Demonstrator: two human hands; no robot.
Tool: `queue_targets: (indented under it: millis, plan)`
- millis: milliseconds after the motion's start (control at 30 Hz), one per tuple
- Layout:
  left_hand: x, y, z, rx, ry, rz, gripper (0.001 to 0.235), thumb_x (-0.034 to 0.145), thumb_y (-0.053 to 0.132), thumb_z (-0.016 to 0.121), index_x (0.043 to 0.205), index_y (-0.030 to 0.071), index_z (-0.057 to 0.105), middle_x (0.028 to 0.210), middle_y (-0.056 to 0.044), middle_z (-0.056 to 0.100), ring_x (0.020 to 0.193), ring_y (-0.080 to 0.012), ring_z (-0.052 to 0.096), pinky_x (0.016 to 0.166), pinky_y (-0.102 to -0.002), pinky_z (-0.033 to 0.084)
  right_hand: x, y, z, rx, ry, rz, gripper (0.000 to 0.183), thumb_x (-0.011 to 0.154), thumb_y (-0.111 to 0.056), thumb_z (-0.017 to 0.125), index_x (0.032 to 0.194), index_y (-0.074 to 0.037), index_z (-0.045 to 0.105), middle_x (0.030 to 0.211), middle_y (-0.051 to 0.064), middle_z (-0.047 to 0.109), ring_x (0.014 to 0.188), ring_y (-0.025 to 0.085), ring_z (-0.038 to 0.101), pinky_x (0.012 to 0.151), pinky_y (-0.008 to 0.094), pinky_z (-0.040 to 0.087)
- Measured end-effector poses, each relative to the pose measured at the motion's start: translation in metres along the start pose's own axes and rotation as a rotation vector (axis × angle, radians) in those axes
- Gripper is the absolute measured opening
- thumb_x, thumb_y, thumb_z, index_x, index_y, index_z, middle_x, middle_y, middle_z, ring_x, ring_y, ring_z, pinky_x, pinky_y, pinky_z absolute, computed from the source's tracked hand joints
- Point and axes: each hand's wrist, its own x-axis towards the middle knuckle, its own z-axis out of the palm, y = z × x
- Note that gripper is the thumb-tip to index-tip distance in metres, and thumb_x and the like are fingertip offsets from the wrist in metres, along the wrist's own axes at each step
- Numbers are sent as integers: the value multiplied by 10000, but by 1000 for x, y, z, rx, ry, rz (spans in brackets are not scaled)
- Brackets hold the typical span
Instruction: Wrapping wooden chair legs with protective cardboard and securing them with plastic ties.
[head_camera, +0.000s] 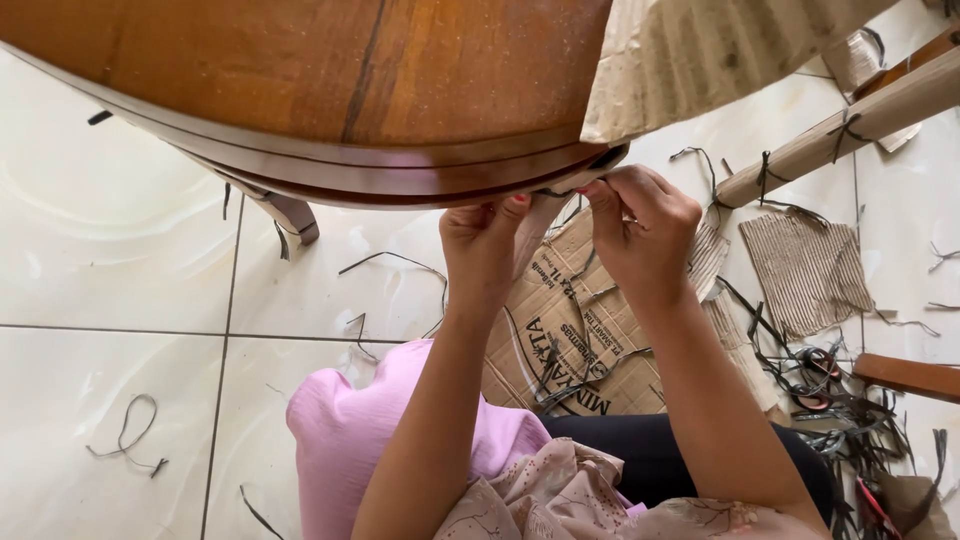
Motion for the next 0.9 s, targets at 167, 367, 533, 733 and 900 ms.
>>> queue_targets:
  millis: [167,367,533,733,900]
  plan:
    - [1,17,12,165,-115,197,197,1002,134,667,827,90,748,759,-32,710,729,-85,637,737,-251,565,-2,-2,0,4,8,7,293,1096,-137,675,820,-38,657,568,73,462,427,255,448,469,339,430]
    - [14,44,2,763,-296,657,192,902,88,756,716,71,714,648,-97,663,560,-273,646,622,-320,559,-29,19,-32,-73,-50,-120,265,1057,-133,719,813,-41,672,568,63,516,458,268,496,497,390,455]
    - [2,64,11,776,-291,703,121,878,159,816,820,76,748,710,-73,710,599,-292,688,605,-337,570,-61,-12,-44,-39,-205,-239,242,1003,-153,693,774,-74,686,621,76,613,493,252,559,543,373,477]
    - [-4,75,10,822,-375,681,95,892,168,801,963,108,782,853,-81,772,715,-337,745,653,-393,604,-33,-89,-34,71,-134,-257,180,920,-197,751,826,-43,746,695,111,696,579,247,652,613,367,561]
    - [-4,100,15,916,-566,695,168,1028,115,610,1086,137,767,895,-141,749,756,-399,717,662,-446,588,9,-119,-26,206,-63,-210,175,940,-149,715,916,19,761,787,169,750,661,282,725,654,400,614]
